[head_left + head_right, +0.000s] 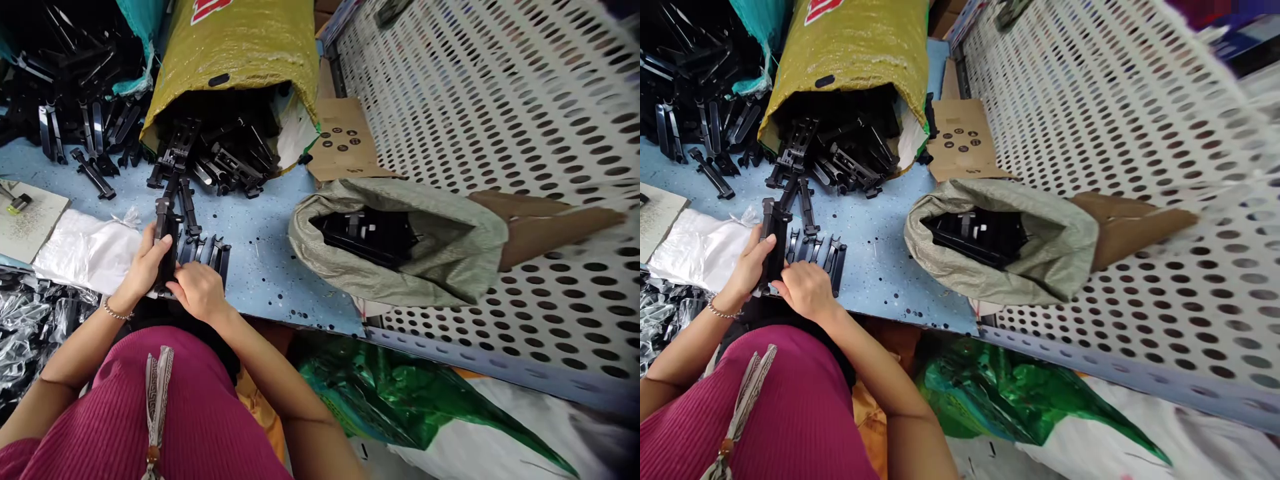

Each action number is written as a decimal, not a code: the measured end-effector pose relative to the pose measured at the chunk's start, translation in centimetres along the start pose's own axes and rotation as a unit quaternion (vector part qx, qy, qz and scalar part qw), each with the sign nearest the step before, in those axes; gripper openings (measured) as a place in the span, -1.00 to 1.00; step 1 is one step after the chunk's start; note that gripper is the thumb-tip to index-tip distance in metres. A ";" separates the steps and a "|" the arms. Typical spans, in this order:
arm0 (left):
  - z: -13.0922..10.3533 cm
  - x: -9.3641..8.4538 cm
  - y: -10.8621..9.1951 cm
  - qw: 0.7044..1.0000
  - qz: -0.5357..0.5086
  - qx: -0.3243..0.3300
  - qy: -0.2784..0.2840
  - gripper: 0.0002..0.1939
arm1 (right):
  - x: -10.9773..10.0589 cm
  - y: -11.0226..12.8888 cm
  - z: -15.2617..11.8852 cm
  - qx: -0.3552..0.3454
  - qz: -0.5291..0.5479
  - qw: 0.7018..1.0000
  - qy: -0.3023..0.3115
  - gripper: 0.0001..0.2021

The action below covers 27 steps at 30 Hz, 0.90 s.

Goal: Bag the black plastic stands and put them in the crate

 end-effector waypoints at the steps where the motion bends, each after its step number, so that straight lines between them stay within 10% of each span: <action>1: 0.3 -0.7 0.0 0.999 0.043 0.018 -0.005 -0.45 | 0.2 -0.5 0.1 0.012 0.012 1.000 0.008 -0.55; 3: 1.3 -2.3 0.0 0.977 0.198 0.066 -0.038 -0.48 | 0.4 -2.4 1.2 0.069 0.025 0.997 0.011 -0.52; 9: 3.5 -2.9 2.6 0.778 0.621 0.074 -0.061 -0.50 | 2.2 -10.4 6.9 0.278 -0.086 0.955 0.053 -0.68; 16: 2.4 -0.7 5.4 0.783 0.611 0.111 -0.014 -0.49 | 0.2 -14.4 8.4 0.365 0.007 0.925 0.106 -0.79; 22: 2.5 1.1 4.3 0.965 0.194 0.176 0.030 -0.35 | -4.2 -5.0 3.4 0.231 -0.042 0.972 -0.005 -0.64; 27: 1.4 2.5 3.0 0.987 0.102 0.121 0.032 -0.38 | -5.0 -0.8 1.9 0.096 0.030 0.995 -0.018 -0.72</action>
Point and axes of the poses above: each hand's wrist, its own z-axis towards the middle knuckle, its own x-axis out of the palm, y = z × x, the point moved 4 cm from there along z, towards the middle knuckle, and after that the axes turned 7 degrees about -y, right-handed, at the moved point
